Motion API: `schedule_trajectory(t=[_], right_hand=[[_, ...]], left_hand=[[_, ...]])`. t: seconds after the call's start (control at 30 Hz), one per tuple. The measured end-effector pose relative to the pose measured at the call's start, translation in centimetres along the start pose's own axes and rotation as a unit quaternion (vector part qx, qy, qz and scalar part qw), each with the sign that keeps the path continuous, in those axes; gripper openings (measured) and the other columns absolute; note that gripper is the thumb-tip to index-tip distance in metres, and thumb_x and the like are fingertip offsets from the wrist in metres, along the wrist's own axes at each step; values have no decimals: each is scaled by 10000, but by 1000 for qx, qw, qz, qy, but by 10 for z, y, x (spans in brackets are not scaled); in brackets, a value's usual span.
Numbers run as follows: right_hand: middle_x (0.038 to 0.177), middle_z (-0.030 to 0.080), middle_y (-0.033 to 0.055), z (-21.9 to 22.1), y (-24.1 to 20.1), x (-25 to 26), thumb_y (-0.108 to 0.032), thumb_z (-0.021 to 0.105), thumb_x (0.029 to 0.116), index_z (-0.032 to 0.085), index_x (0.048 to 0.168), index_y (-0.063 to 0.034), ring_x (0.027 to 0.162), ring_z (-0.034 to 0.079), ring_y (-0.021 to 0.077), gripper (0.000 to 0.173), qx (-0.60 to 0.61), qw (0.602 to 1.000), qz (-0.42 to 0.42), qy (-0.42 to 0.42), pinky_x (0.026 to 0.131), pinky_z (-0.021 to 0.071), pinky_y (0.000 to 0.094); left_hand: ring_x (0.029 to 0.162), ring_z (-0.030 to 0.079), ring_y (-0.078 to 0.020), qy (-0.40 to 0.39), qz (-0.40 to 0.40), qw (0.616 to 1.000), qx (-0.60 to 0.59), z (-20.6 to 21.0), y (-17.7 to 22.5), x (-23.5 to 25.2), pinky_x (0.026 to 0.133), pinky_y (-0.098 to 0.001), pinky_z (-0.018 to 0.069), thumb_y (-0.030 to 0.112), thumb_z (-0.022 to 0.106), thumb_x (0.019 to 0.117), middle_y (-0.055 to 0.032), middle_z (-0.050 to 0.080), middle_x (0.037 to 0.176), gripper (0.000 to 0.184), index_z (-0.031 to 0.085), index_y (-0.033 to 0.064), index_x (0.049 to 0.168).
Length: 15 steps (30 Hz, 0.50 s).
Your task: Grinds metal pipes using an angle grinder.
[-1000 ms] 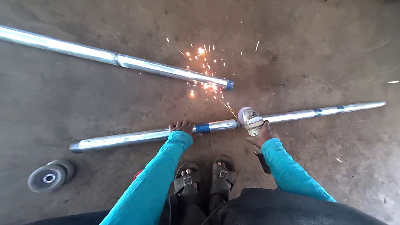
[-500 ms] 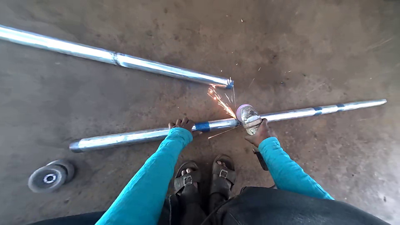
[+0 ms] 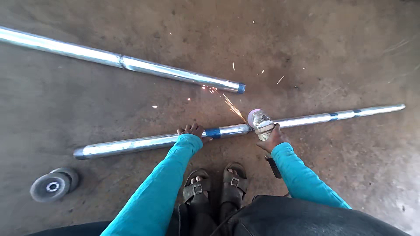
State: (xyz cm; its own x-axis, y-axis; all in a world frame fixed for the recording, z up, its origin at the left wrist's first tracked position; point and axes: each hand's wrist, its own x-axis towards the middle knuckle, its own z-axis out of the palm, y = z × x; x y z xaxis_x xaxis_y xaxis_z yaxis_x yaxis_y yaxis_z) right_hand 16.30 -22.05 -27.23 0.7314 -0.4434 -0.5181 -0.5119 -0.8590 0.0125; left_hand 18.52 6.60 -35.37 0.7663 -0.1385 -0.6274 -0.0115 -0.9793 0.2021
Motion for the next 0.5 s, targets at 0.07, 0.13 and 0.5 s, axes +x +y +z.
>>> schedule_trajectory(t=[0.07, 0.13, 0.5], right_hand=[[1212, 688, 275, -1, -1, 2, -439, 926, 700, 331, 1540, -39, 1128, 684, 466, 1104, -2, 1000, -3, 6, 921, 539, 652], [1211, 684, 285, -2, 0, 5, -421, 929, 707, 322, 1539, -24, 1135, 681, 471, 1104, 1, 1000, 3, 14, 930, 534, 652], [1212, 685, 279, -4, -2, 1, -442, 918, 715, 324, 1540, -33, 1131, 685, 459, 1096, -5, 1000, 7, 4, 924, 539, 641]], left_hand=[[1367, 505, -359, -1, -5, 1000, 3, -2, 1, -1, 1064, -629, 394, 667, 622, 932, -118, 562, 1466, 685, 600, 163, 1395], [1366, 508, -359, 2, -5, 1000, 1, -2, 2, -2, 1065, -622, 397, 662, 627, 933, -118, 569, 1457, 684, 599, 158, 1394], [1374, 499, -360, -3, -4, 1000, 0, -2, 1, 0, 1064, -632, 388, 684, 609, 929, -123, 576, 1445, 701, 606, 151, 1385]])
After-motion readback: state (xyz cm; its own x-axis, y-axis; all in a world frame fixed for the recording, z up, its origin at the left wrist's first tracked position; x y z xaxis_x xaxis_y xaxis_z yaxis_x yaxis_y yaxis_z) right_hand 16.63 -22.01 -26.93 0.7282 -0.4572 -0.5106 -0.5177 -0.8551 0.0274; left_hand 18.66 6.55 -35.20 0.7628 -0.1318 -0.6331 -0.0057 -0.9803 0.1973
